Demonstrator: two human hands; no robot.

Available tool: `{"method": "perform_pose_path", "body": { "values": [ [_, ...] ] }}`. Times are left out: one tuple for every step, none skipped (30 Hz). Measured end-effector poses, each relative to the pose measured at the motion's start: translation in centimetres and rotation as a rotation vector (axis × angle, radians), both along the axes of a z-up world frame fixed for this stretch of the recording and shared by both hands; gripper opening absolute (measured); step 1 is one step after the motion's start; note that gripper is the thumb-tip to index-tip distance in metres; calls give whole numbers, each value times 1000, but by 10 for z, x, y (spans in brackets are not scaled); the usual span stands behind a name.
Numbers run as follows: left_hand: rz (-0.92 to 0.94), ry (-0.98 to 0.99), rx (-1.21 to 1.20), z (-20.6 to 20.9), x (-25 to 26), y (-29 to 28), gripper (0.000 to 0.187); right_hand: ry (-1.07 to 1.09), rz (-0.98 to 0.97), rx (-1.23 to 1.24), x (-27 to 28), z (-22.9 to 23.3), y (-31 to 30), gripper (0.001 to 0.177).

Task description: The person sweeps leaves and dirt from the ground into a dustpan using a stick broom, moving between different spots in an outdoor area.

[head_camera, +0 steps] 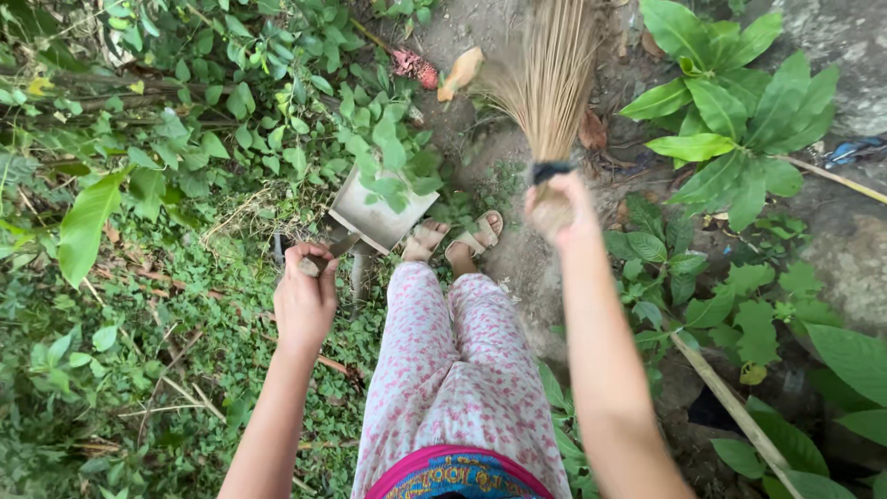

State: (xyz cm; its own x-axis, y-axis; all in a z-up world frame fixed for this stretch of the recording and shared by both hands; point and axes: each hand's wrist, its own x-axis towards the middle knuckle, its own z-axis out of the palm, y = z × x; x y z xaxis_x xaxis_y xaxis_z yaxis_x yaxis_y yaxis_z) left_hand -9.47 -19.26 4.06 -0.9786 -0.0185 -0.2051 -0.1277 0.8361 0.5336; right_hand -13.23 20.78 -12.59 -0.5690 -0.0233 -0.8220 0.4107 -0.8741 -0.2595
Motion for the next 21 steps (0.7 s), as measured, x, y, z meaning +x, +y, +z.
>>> {"method": "perform_pose_path", "body": {
  "values": [
    [-6,-20,-27,-2,0,1,22,36,94,157,15,8,-19,42],
    [-12,-39,-53,-4,0,3,20,-13,139,121,32,16,-34,44],
    [-14,-35,-50,-5,-1,5,20,-61,180,85,48,22,-47,47],
    [-11,-30,-31,-7,-1,9,22,-134,213,29,65,27,-59,47],
    [-10,-25,-12,-8,-2,12,23,-207,243,-29,76,29,-64,47],
    [-15,-22,-9,-9,-3,14,23,-204,237,-26,79,26,-58,47],
    [-27,-36,-18,-9,-6,18,24,-173,205,-52,82,23,-49,47],
    [-38,-51,-27,-10,-8,21,24,-141,173,-77,85,20,-38,48],
    [-45,-50,-25,-10,-11,25,24,-181,97,-202,67,6,-21,48],
    [-55,-91,-29,-10,-15,28,24,-219,21,-326,39,-8,-2,48],
    [-65,-132,-37,-8,-17,30,24,-237,-22,-254,20,-15,13,46],
    [-71,-130,-38,-6,-18,33,24,-254,-65,-181,2,-18,28,43],
    [-78,-93,-8,-4,-20,36,24,-227,-57,-119,-14,-18,41,42],
    [-86,-56,22,-3,-23,38,24,-199,-48,-58,-23,-16,48,41],
    [-91,-64,18,-1,-23,39,24,-206,-54,-62,-21,-13,42,41],
    [-93,-62,14,-1,-24,39,23,-85,6,9,-19,-12,31,41],
    [-94,-54,15,-1,-26,41,22,41,66,84,-21,-11,21,41],
    [-98,-56,16,-1,-25,44,22,15,112,81,-12,-9,4,42],
    [-116,-16,42,-2,-27,47,23,-2,158,80,-2,-5,-16,43],
    [-134,24,69,-3,-30,50,24,-55,178,37,10,0,-35,45],
    [-139,24,68,-4,-33,53,24,-115,198,-9,20,3,-47,47]
  ]
}}
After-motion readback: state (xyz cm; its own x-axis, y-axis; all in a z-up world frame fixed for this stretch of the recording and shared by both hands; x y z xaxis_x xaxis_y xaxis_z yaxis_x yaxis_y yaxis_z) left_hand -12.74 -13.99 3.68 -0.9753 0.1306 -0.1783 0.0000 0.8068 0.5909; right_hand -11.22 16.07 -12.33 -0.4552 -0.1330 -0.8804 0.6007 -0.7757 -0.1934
